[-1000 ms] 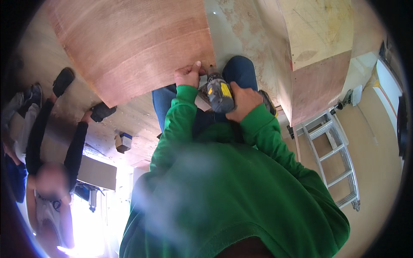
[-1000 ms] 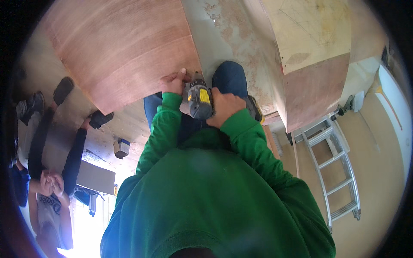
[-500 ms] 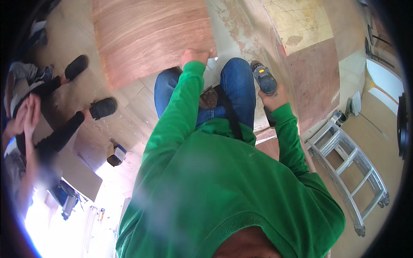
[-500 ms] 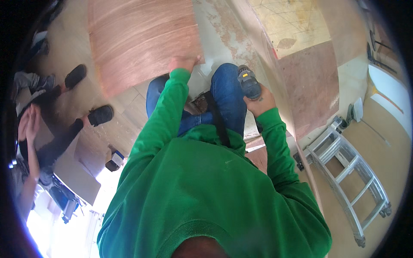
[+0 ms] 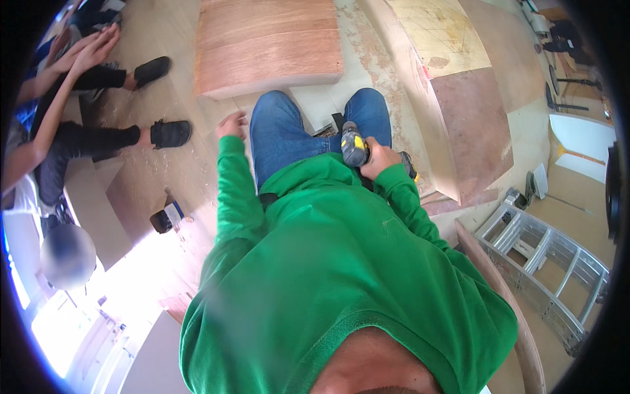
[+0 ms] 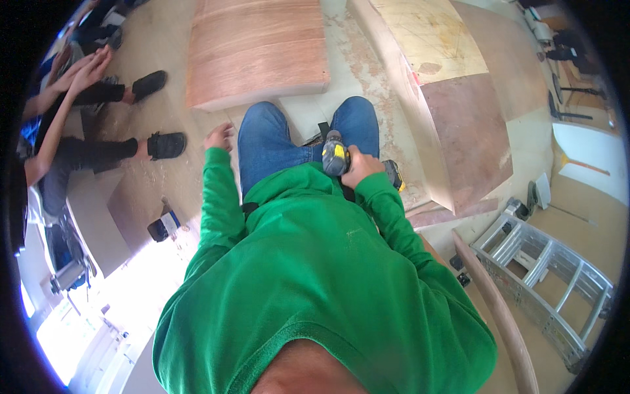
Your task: The person kneels on the floor and uses a cordless drill to drive screws into a rectangular wooden board. They repeatedly pick up screws, position them, and drill them into the board while other people sit nearby.
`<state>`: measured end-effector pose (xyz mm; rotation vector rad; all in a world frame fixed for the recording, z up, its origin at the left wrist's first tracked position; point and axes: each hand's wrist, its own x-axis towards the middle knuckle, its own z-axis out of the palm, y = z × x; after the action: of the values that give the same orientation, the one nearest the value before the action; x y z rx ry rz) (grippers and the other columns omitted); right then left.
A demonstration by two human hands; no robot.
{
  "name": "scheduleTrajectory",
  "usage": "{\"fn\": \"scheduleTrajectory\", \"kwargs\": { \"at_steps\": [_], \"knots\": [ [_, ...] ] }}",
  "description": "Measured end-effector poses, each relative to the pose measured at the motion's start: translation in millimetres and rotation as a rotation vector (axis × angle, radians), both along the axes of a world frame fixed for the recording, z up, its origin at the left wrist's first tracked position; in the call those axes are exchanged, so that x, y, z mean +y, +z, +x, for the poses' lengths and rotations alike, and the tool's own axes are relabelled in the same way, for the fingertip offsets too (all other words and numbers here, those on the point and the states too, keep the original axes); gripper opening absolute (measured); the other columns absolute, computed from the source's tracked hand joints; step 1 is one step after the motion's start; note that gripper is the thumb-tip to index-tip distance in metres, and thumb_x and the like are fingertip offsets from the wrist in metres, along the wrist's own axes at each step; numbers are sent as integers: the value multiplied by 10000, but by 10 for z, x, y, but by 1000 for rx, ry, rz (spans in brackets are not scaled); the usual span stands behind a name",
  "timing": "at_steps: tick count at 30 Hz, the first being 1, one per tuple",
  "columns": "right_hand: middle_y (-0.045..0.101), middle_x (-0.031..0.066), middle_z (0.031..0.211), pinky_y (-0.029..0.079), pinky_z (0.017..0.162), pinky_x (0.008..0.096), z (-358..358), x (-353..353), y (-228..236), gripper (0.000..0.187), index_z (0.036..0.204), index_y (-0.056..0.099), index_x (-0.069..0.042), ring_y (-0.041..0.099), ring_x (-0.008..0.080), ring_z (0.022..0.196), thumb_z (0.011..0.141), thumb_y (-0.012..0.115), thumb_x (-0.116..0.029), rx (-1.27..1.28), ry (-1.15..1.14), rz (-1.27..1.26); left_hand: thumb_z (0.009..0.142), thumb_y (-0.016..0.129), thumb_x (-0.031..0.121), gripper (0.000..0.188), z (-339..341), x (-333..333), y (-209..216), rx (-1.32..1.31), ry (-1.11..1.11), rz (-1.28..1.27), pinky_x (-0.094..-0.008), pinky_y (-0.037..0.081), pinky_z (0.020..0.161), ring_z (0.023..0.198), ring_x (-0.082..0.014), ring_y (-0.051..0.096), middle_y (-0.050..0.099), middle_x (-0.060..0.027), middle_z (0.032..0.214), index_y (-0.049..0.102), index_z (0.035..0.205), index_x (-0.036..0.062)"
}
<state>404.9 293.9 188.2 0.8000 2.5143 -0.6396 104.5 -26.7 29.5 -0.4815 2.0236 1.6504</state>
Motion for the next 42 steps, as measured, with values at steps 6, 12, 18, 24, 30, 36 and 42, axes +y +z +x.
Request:
{"fn": "scheduleTrajectory", "kwargs": {
  "at_steps": [6,12,18,24,30,36,42],
  "knots": [
    [774,231,1106,584,920,554,-131,27,-16,518,1245,651,-109,736,448,1054,805,778,-351,-52,19,6,936,764,182,238,282,-966,-77,-75,309,88,-316,369,413,437,-113,465,815,-126,928,794,1080,-6],
    [769,246,1125,575,949,578,-203,-238,39,530,1302,627,-125,729,465,1076,824,737,-326,-81,90,94,942,764,166,277,28,-696,-153,75,342,-38,-292,470,529,559,-112,603,823,-122,888,783,1120,-45],
    [770,247,1090,574,916,587,-285,-347,61,542,1307,625,-144,727,479,1043,802,746,-301,-59,116,125,949,749,105,297,-736,-585,-224,254,392,11,-325,605,719,768,-182,763,813,-156,890,760,1172,-91],
    [766,258,1071,567,904,578,-321,-403,-3,509,1258,635,-133,720,487,1046,784,755,-276,-87,116,135,953,764,60,306,-1148,-536,-363,290,477,82,-323,614,686,781,-217,788,798,-198,899,743,1203,-113],
    [753,281,1100,563,925,565,-469,-268,-117,581,1294,628,-123,706,503,1057,754,778,-277,-111,136,75,935,805,79,253,-1342,-467,-464,278,511,180,-322,600,660,712,-192,763,796,-173,857,784,1118,-95],
    [749,291,1095,560,926,567,-544,-285,-145,595,1302,621,-116,700,512,1056,747,773,-267,-109,156,59,896,853,127,224,-1325,-486,-467,382,463,50,-307,581,654,673,-156,734,795,-121,781,820,999,-69],
    [742,306,1101,560,932,573,-616,-317,-207,613,1330,606,-107,697,520,1062,764,763,-282,-147,195,85,870,853,151,209,-1366,-480,-438,299,454,-39,-320,587,737,703,-165,737,799,-112,771,839,973,-31]
  ]
}}
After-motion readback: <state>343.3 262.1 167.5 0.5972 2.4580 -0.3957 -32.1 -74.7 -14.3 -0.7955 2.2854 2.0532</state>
